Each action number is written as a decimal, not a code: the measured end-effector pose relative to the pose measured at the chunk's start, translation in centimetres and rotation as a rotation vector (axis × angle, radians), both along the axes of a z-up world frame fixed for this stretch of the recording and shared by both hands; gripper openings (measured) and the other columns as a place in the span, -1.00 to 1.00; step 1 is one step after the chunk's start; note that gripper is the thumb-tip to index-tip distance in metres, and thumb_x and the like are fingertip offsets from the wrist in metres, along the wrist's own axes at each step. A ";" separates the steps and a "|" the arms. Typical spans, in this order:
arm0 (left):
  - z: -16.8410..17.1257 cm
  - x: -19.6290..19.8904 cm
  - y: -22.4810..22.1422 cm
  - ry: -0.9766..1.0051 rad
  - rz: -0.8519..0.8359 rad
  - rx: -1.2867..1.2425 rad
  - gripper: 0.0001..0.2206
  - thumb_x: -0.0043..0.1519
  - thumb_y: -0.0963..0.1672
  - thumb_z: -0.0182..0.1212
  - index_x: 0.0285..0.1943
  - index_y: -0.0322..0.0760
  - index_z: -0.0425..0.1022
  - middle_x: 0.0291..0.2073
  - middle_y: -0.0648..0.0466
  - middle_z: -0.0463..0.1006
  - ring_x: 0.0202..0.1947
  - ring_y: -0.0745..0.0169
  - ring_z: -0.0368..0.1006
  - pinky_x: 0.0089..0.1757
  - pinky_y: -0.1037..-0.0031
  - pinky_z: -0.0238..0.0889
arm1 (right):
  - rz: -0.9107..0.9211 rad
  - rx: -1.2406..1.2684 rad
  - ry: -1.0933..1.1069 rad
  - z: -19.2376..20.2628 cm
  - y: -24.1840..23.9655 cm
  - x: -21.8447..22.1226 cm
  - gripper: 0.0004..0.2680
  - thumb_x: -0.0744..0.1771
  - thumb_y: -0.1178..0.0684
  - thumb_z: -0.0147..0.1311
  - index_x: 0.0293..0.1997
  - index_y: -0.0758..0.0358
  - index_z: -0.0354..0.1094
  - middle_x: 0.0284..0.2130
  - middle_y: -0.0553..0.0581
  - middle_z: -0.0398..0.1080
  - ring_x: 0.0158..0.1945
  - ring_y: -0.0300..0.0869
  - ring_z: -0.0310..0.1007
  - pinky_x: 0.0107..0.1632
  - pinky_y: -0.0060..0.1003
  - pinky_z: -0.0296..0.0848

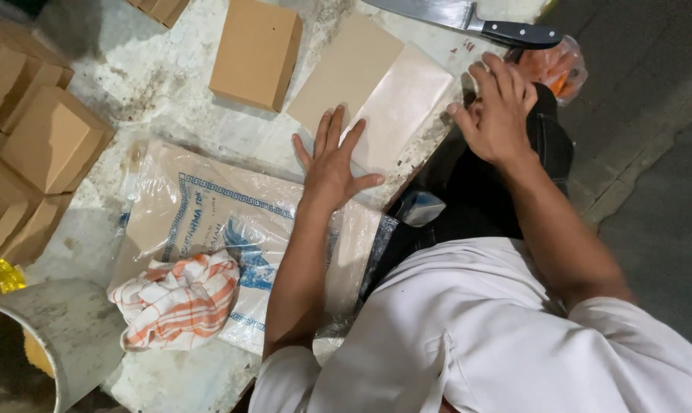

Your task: Preparing cardboard boxes by cutting and inserting paper liners.

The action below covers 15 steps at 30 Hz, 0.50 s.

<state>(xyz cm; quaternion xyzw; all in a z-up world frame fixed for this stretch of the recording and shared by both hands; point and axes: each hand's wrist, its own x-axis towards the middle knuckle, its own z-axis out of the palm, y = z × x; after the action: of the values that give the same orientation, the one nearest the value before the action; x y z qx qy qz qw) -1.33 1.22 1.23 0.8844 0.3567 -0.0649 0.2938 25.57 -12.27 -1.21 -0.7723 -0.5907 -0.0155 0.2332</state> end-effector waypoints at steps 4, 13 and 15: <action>-0.3 -1.2 1.3 -0.249 -0.209 -0.010 -0.17 0.01 0.02 0.51 0.47 -0.01 0.14 0.52 -0.03 -0.23 0.52 0.10 -0.40 0.23 -0.24 -0.81 | -0.003 -0.028 0.324 -0.8 -1.1 0.3 -0.53 0.39 -0.27 -0.04 0.37 0.22 0.04 0.23 0.30 0.18 0.27 0.24 0.11 0.05 0.13 -0.05; -1.4 -1.7 1.7 -0.430 0.040 0.277 -0.62 0.24 -0.13 0.28 0.26 -0.14 0.42 0.39 -0.03 0.19 0.45 0.06 0.00 0.34 -0.03 -0.46 | 0.142 -0.091 0.257 -1.5 -3.2 -4.5 -0.71 0.30 -0.14 0.16 0.13 -0.06 0.39 -0.27 -0.01 0.34 -0.23 -0.02 0.46 -0.19 -0.18 0.30; -1.4 -1.2 1.2 -0.401 0.062 0.248 -0.55 0.24 -0.05 0.29 0.31 -0.16 0.37 0.39 -0.07 0.18 0.45 0.02 -0.01 0.34 -0.05 -0.44 | 0.158 -0.077 0.263 -1.1 -3.1 -4.5 -0.72 0.31 -0.14 0.16 0.11 -0.02 0.40 -0.28 0.00 0.32 -0.26 -0.02 0.45 -0.21 -0.19 0.28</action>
<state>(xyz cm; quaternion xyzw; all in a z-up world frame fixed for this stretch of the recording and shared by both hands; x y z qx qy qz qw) -2.53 2.47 -0.17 0.8975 0.3236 0.1654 0.2499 21.06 -15.39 -2.27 -0.7273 -0.6141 0.1266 0.2791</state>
